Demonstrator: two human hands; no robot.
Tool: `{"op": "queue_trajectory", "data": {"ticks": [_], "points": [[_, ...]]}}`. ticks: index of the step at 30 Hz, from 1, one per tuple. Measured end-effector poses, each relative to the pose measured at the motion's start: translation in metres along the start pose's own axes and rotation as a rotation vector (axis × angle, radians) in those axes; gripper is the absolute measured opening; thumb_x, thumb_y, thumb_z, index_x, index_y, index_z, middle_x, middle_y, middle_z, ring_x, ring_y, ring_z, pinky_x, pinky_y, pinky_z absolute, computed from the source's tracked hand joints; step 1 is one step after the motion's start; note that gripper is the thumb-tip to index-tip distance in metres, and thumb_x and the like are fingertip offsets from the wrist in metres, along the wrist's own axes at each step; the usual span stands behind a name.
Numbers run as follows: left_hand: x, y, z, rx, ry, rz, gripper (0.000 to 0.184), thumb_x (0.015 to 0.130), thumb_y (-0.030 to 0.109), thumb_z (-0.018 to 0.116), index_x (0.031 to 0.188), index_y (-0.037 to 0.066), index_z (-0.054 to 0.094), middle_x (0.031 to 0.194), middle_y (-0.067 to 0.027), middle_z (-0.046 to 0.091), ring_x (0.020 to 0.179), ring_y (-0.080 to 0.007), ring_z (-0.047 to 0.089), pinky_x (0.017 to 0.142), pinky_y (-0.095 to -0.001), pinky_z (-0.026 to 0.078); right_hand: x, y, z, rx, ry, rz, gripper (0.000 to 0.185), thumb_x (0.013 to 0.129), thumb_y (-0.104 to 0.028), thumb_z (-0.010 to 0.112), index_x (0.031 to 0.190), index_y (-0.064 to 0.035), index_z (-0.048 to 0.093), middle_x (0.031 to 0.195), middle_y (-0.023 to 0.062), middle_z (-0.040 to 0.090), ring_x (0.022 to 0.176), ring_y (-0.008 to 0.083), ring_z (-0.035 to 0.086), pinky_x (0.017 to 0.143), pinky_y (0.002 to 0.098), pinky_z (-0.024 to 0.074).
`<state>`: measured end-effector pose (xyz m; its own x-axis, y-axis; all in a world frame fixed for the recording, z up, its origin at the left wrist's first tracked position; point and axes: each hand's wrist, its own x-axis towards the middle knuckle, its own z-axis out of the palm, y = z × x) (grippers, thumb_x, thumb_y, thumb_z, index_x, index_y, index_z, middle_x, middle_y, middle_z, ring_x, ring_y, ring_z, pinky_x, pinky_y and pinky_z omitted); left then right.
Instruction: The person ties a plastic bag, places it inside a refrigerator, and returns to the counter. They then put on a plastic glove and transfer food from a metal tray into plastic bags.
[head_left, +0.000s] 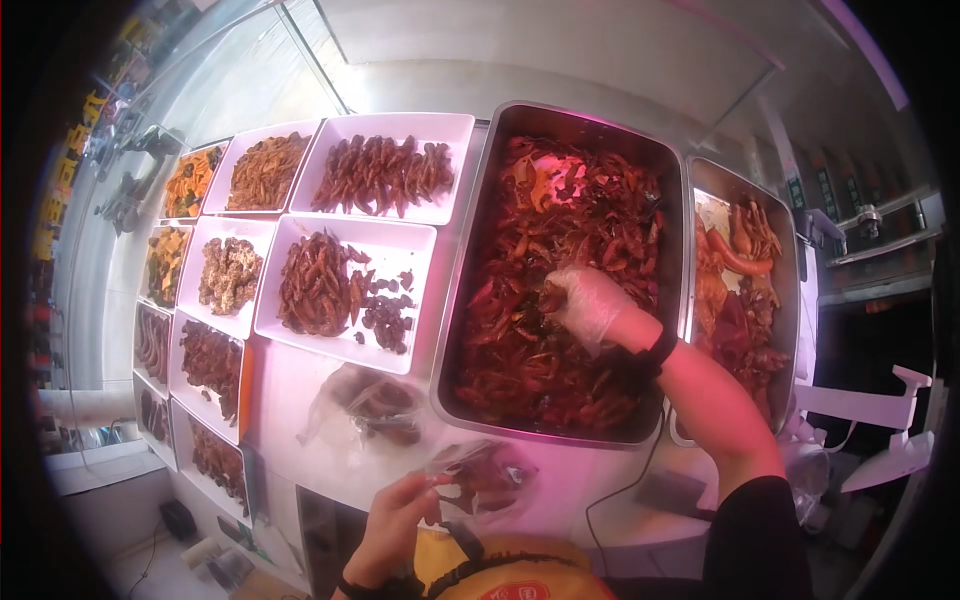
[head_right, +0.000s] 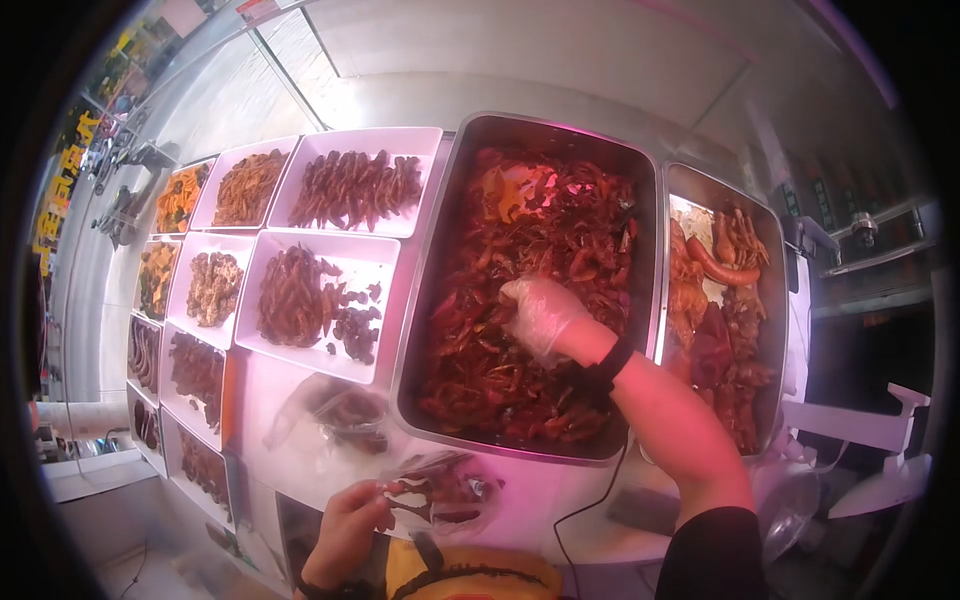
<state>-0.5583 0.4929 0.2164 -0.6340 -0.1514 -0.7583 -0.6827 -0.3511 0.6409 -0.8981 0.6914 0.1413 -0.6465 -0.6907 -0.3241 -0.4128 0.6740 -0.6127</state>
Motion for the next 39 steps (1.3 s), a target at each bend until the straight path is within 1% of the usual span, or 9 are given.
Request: {"op": "queue_trajectory", "data": {"ticks": [6, 11, 15, 17, 24, 27, 32, 36, 39], "points": [[0.001, -0.004, 0.002, -0.022, -0.037, 0.019, 0.029, 0.096, 0.009, 0.059, 0.121, -0.002, 0.067, 0.078, 0.0007, 0.059, 0.072, -0.0082, 0.054, 0.07, -0.0227, 0.043, 0.069, -0.004, -0.026, -0.208, 0.243, -0.022, 0.016, 0.082, -0.005, 0.066, 0.098, -0.0031, 0.065, 0.092, 0.0216, 0.067, 0.089, 0.0398, 0.065, 0.077, 0.0445, 0.0523], [-0.003, -0.008, 0.004, 0.015, -0.039, 0.018, 0.027, 0.096, 0.01, 0.059, 0.121, 0.002, 0.068, 0.079, 0.0014, 0.06, 0.072, -0.0073, 0.054, 0.067, -0.0222, 0.043, 0.159, -0.003, -0.021, -0.437, 0.055, 0.256, 0.043, 0.077, -0.008, 0.07, 0.119, -0.005, 0.068, 0.117, 0.0237, 0.067, 0.109, 0.0376, 0.066, 0.094, 0.0403, 0.0528], [-0.009, -0.004, 0.002, 0.01, -0.048, -0.029, 0.029, 0.096, 0.011, 0.059, 0.122, 0.004, 0.068, 0.081, 0.0015, 0.06, 0.072, -0.007, 0.055, 0.067, -0.0223, 0.044, 0.164, -0.016, -0.005, -0.827, 0.211, 0.091, 0.049, 0.061, -0.014, 0.088, 0.109, -0.0109, 0.076, 0.118, 0.0118, 0.072, 0.112, 0.0252, 0.068, 0.095, 0.0396, 0.0533], [-0.004, -0.014, -0.003, 0.01, -0.073, -0.007, 0.029, 0.096, 0.009, 0.059, 0.122, 0.002, 0.068, 0.08, 0.0007, 0.06, 0.072, -0.0076, 0.055, 0.067, -0.0227, 0.044, 0.172, -0.018, -0.01, -0.736, -0.134, 0.219, 0.038, 0.07, -0.016, 0.08, 0.107, -0.0081, 0.076, 0.113, 0.0164, 0.072, 0.109, 0.0275, 0.069, 0.091, 0.0409, 0.0548], [0.005, -0.013, -0.005, 0.013, -0.093, 0.024, 0.028, 0.094, 0.007, 0.058, 0.119, -0.003, 0.068, 0.076, -0.0006, 0.058, 0.072, -0.0096, 0.055, 0.068, -0.0238, 0.044, 0.153, 0.015, -0.009, -0.809, -0.057, 0.187, 0.035, 0.065, -0.016, 0.082, 0.1, -0.0167, 0.078, 0.105, 0.0106, 0.075, 0.106, 0.0255, 0.07, 0.08, 0.0376, 0.0558], [0.002, -0.007, -0.001, 0.02, -0.109, 0.05, 0.028, 0.093, 0.006, 0.057, 0.117, -0.005, 0.067, 0.075, -0.001, 0.058, 0.071, -0.01, 0.054, 0.069, -0.0237, 0.044, 0.104, 0.03, -0.022, -0.104, 0.32, 0.336, 0.035, 0.066, -0.022, 0.079, 0.095, -0.0032, 0.073, 0.094, 0.0204, 0.072, 0.09, 0.036, 0.07, 0.081, 0.0404, 0.0556], [0.0, -0.004, 0.002, 0.023, -0.097, 0.047, 0.026, 0.094, 0.004, 0.054, 0.115, -0.005, 0.066, 0.073, -0.0014, 0.059, 0.068, -0.0095, 0.053, 0.067, -0.0238, 0.043, 0.03, 0.067, -0.018, 0.85, 0.483, 0.158, 0.024, 0.083, 0.004, 0.072, 0.105, -0.0026, 0.066, 0.087, 0.0068, 0.069, 0.079, 0.0182, 0.067, 0.071, 0.0328, 0.0541], [-0.001, -0.007, 0.002, 0.056, -0.079, 0.053, 0.026, 0.095, 0.005, 0.054, 0.116, -0.005, 0.066, 0.073, -0.0014, 0.059, 0.067, -0.0095, 0.053, 0.066, -0.0241, 0.043, -0.019, 0.054, -0.016, 1.215, 0.641, 0.22, 0.025, 0.081, 0.002, 0.076, 0.104, -0.006, 0.07, 0.097, 0.0021, 0.069, 0.082, 0.0188, 0.065, 0.075, 0.0368, 0.0525], [0.007, -0.014, -0.004, -0.067, -0.13, 0.065, 0.03, 0.097, 0.008, 0.055, 0.123, -0.005, 0.063, 0.073, 0.0024, 0.055, 0.066, -0.0071, 0.05, 0.063, -0.022, 0.04, -0.033, 0.075, -0.008, 1.087, 0.63, 0.166, 0.023, 0.082, -0.001, 0.077, 0.102, -0.0064, 0.068, 0.093, 0.0034, 0.069, 0.079, 0.0189, 0.065, 0.071, 0.0368, 0.053]]}}
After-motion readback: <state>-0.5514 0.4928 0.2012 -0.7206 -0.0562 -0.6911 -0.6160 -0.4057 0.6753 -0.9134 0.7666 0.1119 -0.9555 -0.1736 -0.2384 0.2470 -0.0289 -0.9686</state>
